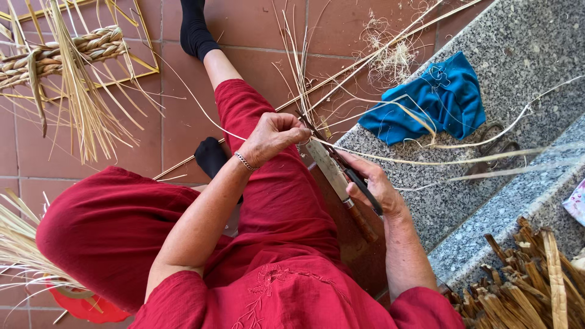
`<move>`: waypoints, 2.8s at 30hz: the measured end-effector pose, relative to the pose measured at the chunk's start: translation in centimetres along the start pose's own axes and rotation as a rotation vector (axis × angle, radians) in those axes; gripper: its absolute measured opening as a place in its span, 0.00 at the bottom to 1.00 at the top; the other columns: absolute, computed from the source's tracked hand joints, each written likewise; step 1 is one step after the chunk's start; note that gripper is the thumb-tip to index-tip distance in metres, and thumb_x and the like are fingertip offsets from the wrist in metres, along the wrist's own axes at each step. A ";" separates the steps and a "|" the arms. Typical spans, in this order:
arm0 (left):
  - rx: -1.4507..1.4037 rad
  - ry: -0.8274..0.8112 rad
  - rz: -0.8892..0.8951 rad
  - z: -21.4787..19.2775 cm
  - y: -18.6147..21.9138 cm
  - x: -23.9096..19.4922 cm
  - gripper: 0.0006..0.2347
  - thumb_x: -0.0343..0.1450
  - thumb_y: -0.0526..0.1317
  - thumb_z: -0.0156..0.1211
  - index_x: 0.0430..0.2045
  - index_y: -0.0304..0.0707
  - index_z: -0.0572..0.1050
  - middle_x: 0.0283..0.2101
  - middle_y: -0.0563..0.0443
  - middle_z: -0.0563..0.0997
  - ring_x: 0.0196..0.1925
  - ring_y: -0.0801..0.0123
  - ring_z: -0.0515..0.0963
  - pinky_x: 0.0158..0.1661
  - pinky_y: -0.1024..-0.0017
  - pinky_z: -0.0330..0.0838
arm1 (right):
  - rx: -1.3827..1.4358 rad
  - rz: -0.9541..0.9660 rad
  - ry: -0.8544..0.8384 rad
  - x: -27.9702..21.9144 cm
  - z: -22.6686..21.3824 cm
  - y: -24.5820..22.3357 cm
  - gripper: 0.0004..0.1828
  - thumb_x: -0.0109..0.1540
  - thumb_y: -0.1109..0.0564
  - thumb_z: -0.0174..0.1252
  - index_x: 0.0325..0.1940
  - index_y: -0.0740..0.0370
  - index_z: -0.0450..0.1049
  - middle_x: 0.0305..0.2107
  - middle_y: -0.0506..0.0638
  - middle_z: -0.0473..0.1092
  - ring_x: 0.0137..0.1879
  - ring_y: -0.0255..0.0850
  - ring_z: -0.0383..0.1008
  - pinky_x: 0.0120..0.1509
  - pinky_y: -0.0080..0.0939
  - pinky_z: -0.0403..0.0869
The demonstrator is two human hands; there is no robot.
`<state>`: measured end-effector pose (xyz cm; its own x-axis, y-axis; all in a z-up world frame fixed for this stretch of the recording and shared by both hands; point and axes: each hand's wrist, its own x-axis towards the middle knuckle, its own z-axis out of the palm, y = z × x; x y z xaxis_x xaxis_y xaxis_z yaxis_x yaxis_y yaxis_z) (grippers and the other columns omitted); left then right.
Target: The person sits on the floor and bundles dried straw fibers, then uses a knife to split a single strand into a thinner strip. They continue to align and prepare the fibers for weaving.
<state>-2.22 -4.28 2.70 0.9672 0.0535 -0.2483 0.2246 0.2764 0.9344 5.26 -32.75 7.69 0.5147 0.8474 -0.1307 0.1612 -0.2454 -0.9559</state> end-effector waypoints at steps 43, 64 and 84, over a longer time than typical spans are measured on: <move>-0.436 0.438 0.493 -12.0 6.3 -10.0 0.10 0.89 0.36 0.56 0.38 0.32 0.71 0.30 0.50 0.70 0.29 0.74 0.64 0.33 0.78 0.57 | -0.701 0.225 0.893 -2.0 -0.1 10.7 0.32 0.57 0.58 0.73 0.63 0.63 0.70 0.33 0.50 0.76 0.35 0.40 0.78 0.37 0.40 0.76; -0.310 0.756 0.368 -31.6 -1.2 -17.6 0.12 0.85 0.32 0.54 0.29 0.38 0.67 0.29 0.56 0.69 0.28 0.78 0.62 0.33 0.80 0.57 | 0.638 0.027 1.260 -12.7 -5.7 8.8 0.24 0.63 0.59 0.67 0.63 0.64 0.72 0.37 0.48 0.76 0.36 0.34 0.74 0.38 0.34 0.74; 1.007 0.273 -0.410 -16.8 -4.6 -12.9 0.09 0.69 0.40 0.69 0.38 0.35 0.83 0.31 0.46 0.85 0.35 0.67 0.83 0.41 0.67 0.77 | -1.181 0.902 1.033 -16.6 -5.4 19.1 0.17 0.49 0.50 0.74 0.42 0.53 0.84 0.33 0.51 0.72 0.46 0.53 0.72 0.50 0.57 0.73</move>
<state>-17.73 9.93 -2.66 0.7676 0.3793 -0.5167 0.6331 -0.5745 0.5188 4.29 -54.05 -6.97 0.9588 -0.2105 0.1908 -0.2217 -0.9744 0.0389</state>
